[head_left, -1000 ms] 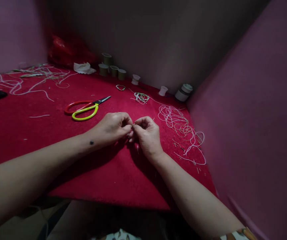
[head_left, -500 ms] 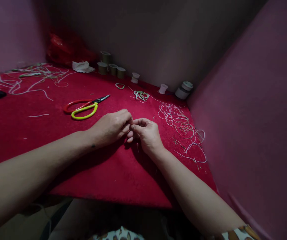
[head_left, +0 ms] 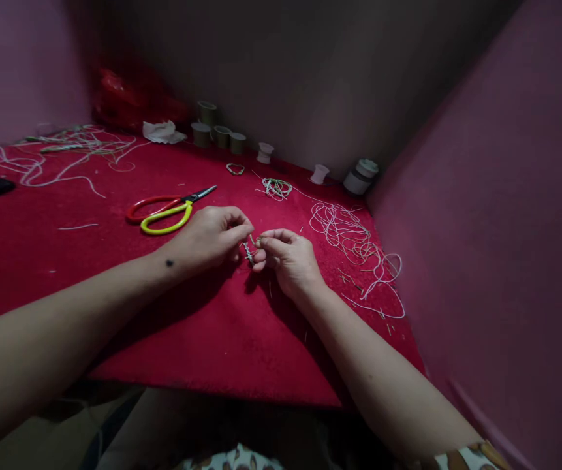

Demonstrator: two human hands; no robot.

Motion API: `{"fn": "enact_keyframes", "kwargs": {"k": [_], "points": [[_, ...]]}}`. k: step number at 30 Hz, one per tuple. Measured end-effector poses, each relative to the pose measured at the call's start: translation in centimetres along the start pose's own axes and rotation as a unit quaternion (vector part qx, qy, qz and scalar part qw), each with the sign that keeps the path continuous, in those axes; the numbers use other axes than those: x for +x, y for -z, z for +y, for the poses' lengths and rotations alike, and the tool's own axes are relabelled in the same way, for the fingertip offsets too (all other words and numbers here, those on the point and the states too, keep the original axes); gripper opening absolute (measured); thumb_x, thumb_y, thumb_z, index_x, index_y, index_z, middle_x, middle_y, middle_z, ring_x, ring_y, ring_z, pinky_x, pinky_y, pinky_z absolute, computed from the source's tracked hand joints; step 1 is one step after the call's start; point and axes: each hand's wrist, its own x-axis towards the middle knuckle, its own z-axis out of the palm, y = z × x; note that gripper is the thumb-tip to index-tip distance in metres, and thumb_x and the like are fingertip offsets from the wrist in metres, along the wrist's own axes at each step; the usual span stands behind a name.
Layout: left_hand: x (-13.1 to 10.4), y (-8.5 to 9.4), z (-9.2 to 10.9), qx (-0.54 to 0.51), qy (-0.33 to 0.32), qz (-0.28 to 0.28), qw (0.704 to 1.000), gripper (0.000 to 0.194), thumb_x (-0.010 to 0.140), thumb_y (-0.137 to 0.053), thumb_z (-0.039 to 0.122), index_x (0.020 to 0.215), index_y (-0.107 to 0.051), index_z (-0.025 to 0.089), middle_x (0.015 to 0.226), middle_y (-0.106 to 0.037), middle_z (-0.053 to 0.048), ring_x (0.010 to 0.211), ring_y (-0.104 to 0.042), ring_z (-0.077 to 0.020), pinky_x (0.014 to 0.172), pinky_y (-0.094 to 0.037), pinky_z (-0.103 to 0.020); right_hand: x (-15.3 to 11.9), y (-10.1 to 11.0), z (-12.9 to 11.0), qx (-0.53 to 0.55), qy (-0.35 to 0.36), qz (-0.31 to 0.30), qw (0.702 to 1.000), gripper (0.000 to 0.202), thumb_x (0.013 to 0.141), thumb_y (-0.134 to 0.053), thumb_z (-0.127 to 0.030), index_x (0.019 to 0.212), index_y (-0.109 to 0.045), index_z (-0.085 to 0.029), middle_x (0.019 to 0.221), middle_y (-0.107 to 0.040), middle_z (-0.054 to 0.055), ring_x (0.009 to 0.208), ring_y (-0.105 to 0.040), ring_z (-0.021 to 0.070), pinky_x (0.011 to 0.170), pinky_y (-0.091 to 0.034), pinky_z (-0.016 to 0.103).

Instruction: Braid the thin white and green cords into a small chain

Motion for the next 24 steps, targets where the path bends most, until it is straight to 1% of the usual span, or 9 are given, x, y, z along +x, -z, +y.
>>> {"fn": "enact_keyframes", "kwargs": {"k": [2, 4, 7, 10, 16, 20, 24], "points": [[-0.1, 0.1, 0.3, -0.063, 0.05, -0.063, 0.995, 0.022, 0.09, -0.051, 0.033, 0.079, -0.061, 0.017, 0.052, -0.059, -0.001, 0.038, -0.047, -0.012, 0.04, -0.034, -0.024, 0.0, -0.1, 0.0, 0.006, 0.004, -0.007, 1.0, 0.01, 0.067, -0.067, -0.005, 0.069, -0.063, -0.014, 0.057, -0.066, -0.003, 0.043, -0.062, 0.0102, 0.04, -0.055, 0.02], [-0.2, 0.1, 0.6, -0.097, 0.069, -0.084, 0.989, 0.018, 0.089, -0.053, 0.028, 0.078, -0.061, 0.017, 0.051, -0.058, 0.0, 0.036, -0.044, -0.0098, 0.038, -0.032, -0.022, 0.0, -0.1, 0.0, 0.009, 0.007, -0.012, 1.0, 0.01, 0.066, -0.068, -0.006, 0.069, -0.063, -0.014, 0.056, -0.065, -0.003, 0.042, -0.062, 0.0102, 0.04, -0.055, 0.019], [-0.3, -0.1, 1.1, -0.113, 0.088, -0.073, 0.987, 0.011, 0.088, -0.055, 0.019, 0.078, -0.059, 0.017, 0.049, -0.055, 0.003, 0.036, -0.043, -0.0079, 0.037, -0.032, -0.019, 0.0, -0.1, 0.1, 0.01, 0.011, -0.016, 1.0, 0.011, 0.065, -0.069, -0.007, 0.069, -0.062, -0.014, 0.056, -0.065, -0.003, 0.042, -0.062, 0.0107, 0.04, -0.055, 0.02], [-0.4, -0.3, 1.6, -0.109, 0.088, -0.059, 0.988, 0.013, 0.089, -0.054, 0.014, 0.077, -0.056, 0.017, 0.047, -0.053, 0.004, 0.036, -0.043, -0.007, 0.038, -0.032, -0.017, 0.1, 0.0, 0.3, 0.007, 0.013, -0.028, 0.999, 0.01, 0.067, -0.069, -0.007, 0.072, -0.062, -0.014, 0.056, -0.065, -0.003, 0.043, -0.063, 0.011, 0.041, -0.056, 0.02], [-0.4, -0.3, 1.7, -0.086, 0.093, -0.065, 0.99, 0.019, 0.09, -0.05, 0.012, 0.072, -0.053, 0.018, 0.046, -0.054, 0.003, 0.034, -0.044, -0.0077, 0.037, -0.033, -0.019, 0.1, 0.2, 0.7, 0.011, 0.017, -0.041, 0.999, 0.01, 0.075, -0.066, -0.006, 0.076, -0.06, -0.014, 0.057, -0.067, -0.001, 0.043, -0.064, 0.0119, 0.044, -0.057, 0.022], [-0.3, -0.4, 1.3, -0.102, 0.084, -0.071, 0.989, 0.018, 0.087, -0.049, 0.009, 0.072, -0.053, 0.018, 0.047, -0.056, 0.003, 0.035, -0.046, -0.0082, 0.037, -0.034, -0.019, 0.0, 0.0, 0.8, 0.014, 0.017, -0.04, 0.999, 0.012, 0.077, -0.063, -0.004, 0.076, -0.058, -0.014, 0.057, -0.068, -0.001, 0.042, -0.064, 0.0126, 0.045, -0.058, 0.024], [-0.3, -0.3, 1.2, -0.101, 0.079, -0.069, 0.989, 0.014, 0.085, -0.051, 0.01, 0.074, -0.054, 0.018, 0.047, -0.057, 0.003, 0.035, -0.046, -0.0084, 0.038, -0.034, -0.019, 0.0, -0.1, 0.7, 0.008, 0.014, -0.038, 0.999, 0.014, 0.078, -0.061, -0.003, 0.077, -0.056, -0.016, 0.054, -0.066, -0.002, 0.041, -0.063, 0.0125, 0.045, -0.057, 0.023]]}}
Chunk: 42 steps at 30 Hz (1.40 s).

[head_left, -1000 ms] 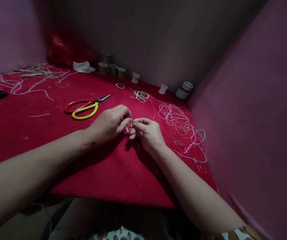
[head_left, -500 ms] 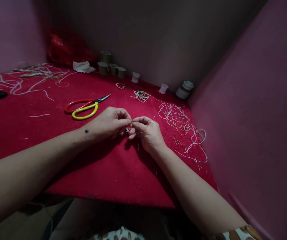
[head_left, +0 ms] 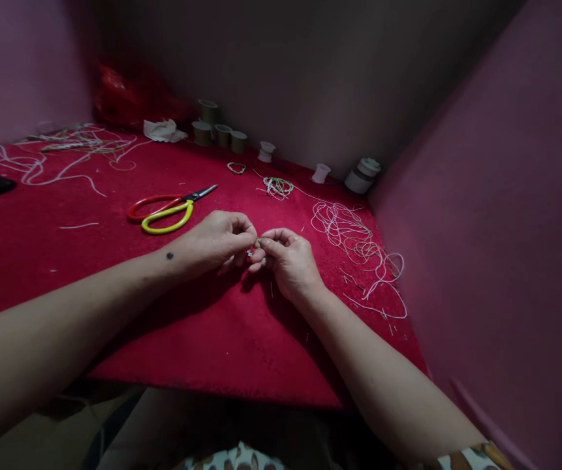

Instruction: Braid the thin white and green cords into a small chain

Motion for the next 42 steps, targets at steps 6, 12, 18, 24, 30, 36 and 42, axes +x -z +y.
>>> {"fn": "enact_keyframes", "kwargs": {"k": [6, 12, 18, 24, 30, 36, 42], "points": [[-0.1, 0.3, -0.1, -0.001, 0.001, -0.008, 1.0, 0.009, 0.083, -0.054, 0.016, 0.075, -0.058, 0.017, 0.049, -0.059, 0.002, 0.037, -0.047, -0.0087, 0.038, -0.034, -0.019, -0.1, 0.1, -0.1, -0.028, -0.002, -0.007, 1.0, 0.012, 0.08, -0.06, -0.006, 0.079, -0.054, -0.016, 0.051, -0.065, -0.003, 0.041, -0.063, 0.0124, 0.046, -0.057, 0.024], [0.0, 0.3, -0.4, -0.006, -0.009, -0.013, 1.0, 0.01, 0.083, -0.057, 0.017, 0.073, -0.059, 0.017, 0.052, -0.06, 0.0, 0.037, -0.046, -0.0078, 0.038, -0.032, -0.019, -0.2, 0.0, -0.1, -0.047, 0.007, -0.019, 0.999, 0.011, 0.081, -0.059, -0.008, 0.08, -0.054, -0.017, 0.05, -0.066, -0.002, 0.04, -0.063, 0.0119, 0.045, -0.056, 0.021], [-0.2, 0.1, 0.4, 0.003, 0.023, 0.001, 1.0, 0.018, 0.083, -0.055, 0.014, 0.066, -0.057, 0.017, 0.046, -0.055, 0.002, 0.036, -0.042, -0.0068, 0.038, -0.031, -0.019, -0.2, 0.1, 0.1, -0.061, 0.016, -0.028, 0.998, 0.009, 0.081, -0.058, -0.009, 0.082, -0.054, -0.018, 0.052, -0.067, -0.002, 0.042, -0.065, 0.013, 0.046, -0.057, 0.023], [-0.3, 0.1, 0.3, -0.015, 0.019, 0.003, 1.0, 0.019, 0.08, -0.055, 0.012, 0.063, -0.056, 0.017, 0.045, -0.054, 0.002, 0.036, -0.042, -0.007, 0.037, -0.029, -0.019, -0.2, 0.2, 0.2, -0.054, 0.018, -0.026, 0.998, 0.01, 0.081, -0.062, -0.012, 0.083, -0.055, -0.018, 0.053, -0.066, -0.003, 0.044, -0.066, 0.0145, 0.047, -0.058, 0.026], [0.2, 0.2, -0.5, -0.026, -0.012, -0.003, 1.0, 0.018, 0.081, -0.056, 0.016, 0.063, -0.058, 0.018, 0.044, -0.054, 0.001, 0.034, -0.042, -0.0081, 0.037, -0.03, -0.021, -0.2, 0.1, 0.0, -0.018, 0.015, -0.016, 1.0, 0.013, 0.076, -0.067, -0.01, 0.081, -0.057, -0.016, 0.058, -0.066, -0.003, 0.047, -0.067, 0.0136, 0.048, -0.06, 0.026], [0.2, 0.3, -0.7, -0.033, -0.012, 0.014, 0.999, 0.017, 0.082, -0.057, 0.017, 0.065, -0.059, 0.018, 0.046, -0.055, 0.001, 0.034, -0.044, -0.0084, 0.035, -0.032, -0.021, -0.4, 0.1, -0.2, -0.019, -0.016, -0.024, 0.999, 0.01, 0.073, -0.07, -0.011, 0.081, -0.063, -0.013, 0.061, -0.066, 0.0, 0.048, -0.065, 0.0127, 0.047, -0.058, 0.023], [0.2, 0.3, -0.9, -0.03, -0.023, 0.015, 0.999, 0.016, 0.082, -0.057, 0.016, 0.066, -0.059, 0.018, 0.045, -0.053, 0.002, 0.034, -0.044, -0.0082, 0.036, -0.031, -0.021, -0.5, 0.0, -0.2, -0.039, -0.016, -0.023, 0.999, 0.007, 0.076, -0.07, -0.016, 0.078, -0.064, -0.014, 0.059, -0.065, 0.0, 0.046, -0.062, 0.0114, 0.043, -0.055, 0.022]]}}
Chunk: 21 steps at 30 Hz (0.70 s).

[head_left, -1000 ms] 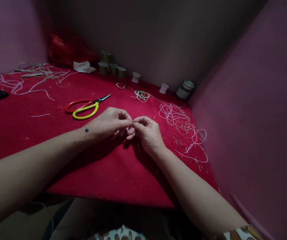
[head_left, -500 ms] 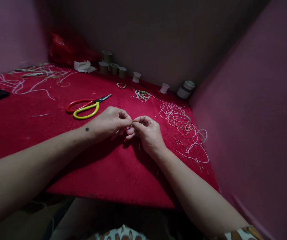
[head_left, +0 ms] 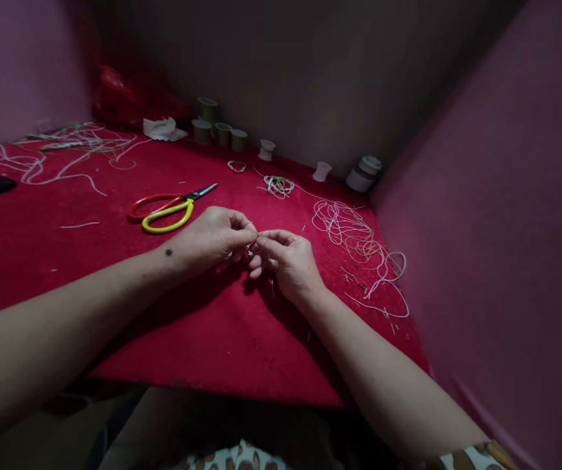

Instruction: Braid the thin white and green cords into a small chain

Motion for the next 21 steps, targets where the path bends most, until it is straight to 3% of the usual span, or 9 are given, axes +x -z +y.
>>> {"fn": "enact_keyframes", "kwargs": {"k": [9, 21], "points": [[-0.4, -0.5, 1.1, 0.005, 0.032, 0.02, 0.999, 0.017, 0.083, -0.055, 0.011, 0.067, -0.059, 0.018, 0.046, -0.054, 0.001, 0.034, -0.042, -0.0071, 0.036, -0.031, -0.02, 0.0, -0.2, -0.2, -0.03, 0.006, 0.023, 0.999, 0.011, 0.081, -0.066, -0.019, 0.071, -0.064, -0.016, 0.059, -0.064, 0.0, 0.044, -0.059, 0.0092, 0.041, -0.053, 0.02], [-0.5, -0.7, 1.2, 0.009, 0.038, 0.028, 0.999, 0.013, 0.083, -0.057, 0.01, 0.072, -0.059, 0.017, 0.047, -0.055, 0.003, 0.035, -0.045, -0.0075, 0.036, -0.033, -0.018, -0.1, -0.3, -0.2, -0.055, 0.011, 0.039, 0.998, 0.014, 0.084, -0.066, -0.022, 0.073, -0.061, -0.016, 0.056, -0.062, -0.001, 0.044, -0.06, 0.0102, 0.039, -0.053, 0.021]]}}
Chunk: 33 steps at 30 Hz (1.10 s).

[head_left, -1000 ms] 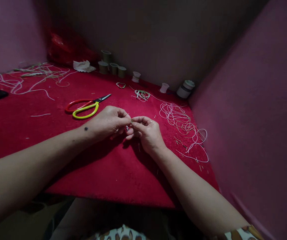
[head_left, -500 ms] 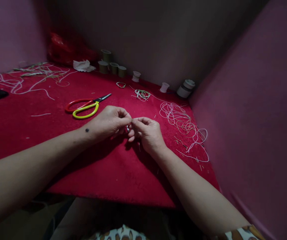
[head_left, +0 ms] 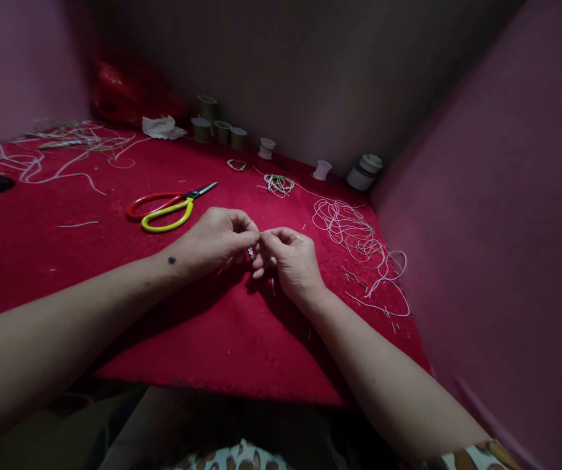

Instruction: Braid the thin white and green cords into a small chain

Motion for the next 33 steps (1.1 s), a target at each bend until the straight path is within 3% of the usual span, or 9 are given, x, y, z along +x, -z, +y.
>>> {"fn": "enact_keyframes", "kwargs": {"k": [9, 21, 27, 33], "points": [[0.0, -0.2, -0.1, -0.019, -0.001, 0.003, 1.0, 0.013, 0.084, -0.057, 0.008, 0.075, -0.058, 0.017, 0.048, -0.055, 0.003, 0.033, -0.044, -0.0071, 0.034, -0.032, -0.02, 0.1, 0.1, 0.3, -0.002, 0.012, -0.007, 1.0, 0.015, 0.088, -0.063, -0.023, 0.075, -0.059, -0.018, 0.052, -0.061, -0.003, 0.038, -0.056, 0.0083, 0.039, -0.052, 0.018], [0.1, 0.0, -0.4, -0.025, -0.036, -0.005, 0.999, 0.01, 0.085, -0.058, 0.01, 0.079, -0.057, 0.018, 0.053, -0.059, 0.003, 0.037, -0.049, -0.0069, 0.037, -0.036, -0.018, 0.2, 0.2, 0.4, 0.013, 0.011, -0.025, 1.0, 0.015, 0.089, -0.063, -0.026, 0.077, -0.057, -0.018, 0.065, -0.063, -0.004, 0.041, -0.058, 0.0078, 0.036, -0.05, 0.019], [0.1, 1.0, -0.5, -0.118, -0.044, -0.025, 0.992, 0.007, 0.086, -0.056, 0.015, 0.091, -0.06, 0.019, 0.051, -0.056, 0.004, 0.039, -0.048, -0.0081, 0.039, -0.037, -0.018, 0.0, 0.3, -0.1, 0.038, -0.006, -0.095, 0.995, 0.016, 0.087, -0.066, -0.028, 0.077, -0.059, -0.017, 0.065, -0.065, -0.003, 0.043, -0.058, 0.0079, 0.035, -0.05, 0.019], [0.1, 1.7, -0.4, -0.156, -0.027, -0.093, 0.983, 0.008, 0.083, -0.064, 0.019, 0.09, -0.066, 0.017, 0.058, -0.063, 0.0, 0.045, -0.054, -0.0097, 0.041, -0.041, -0.018, 0.3, 0.5, 0.2, 0.065, -0.017, -0.14, 0.988, 0.026, 0.079, -0.075, -0.037, 0.076, -0.061, -0.016, 0.066, -0.067, -0.002, 0.041, -0.056, 0.0075, 0.033, -0.047, 0.018]]}}
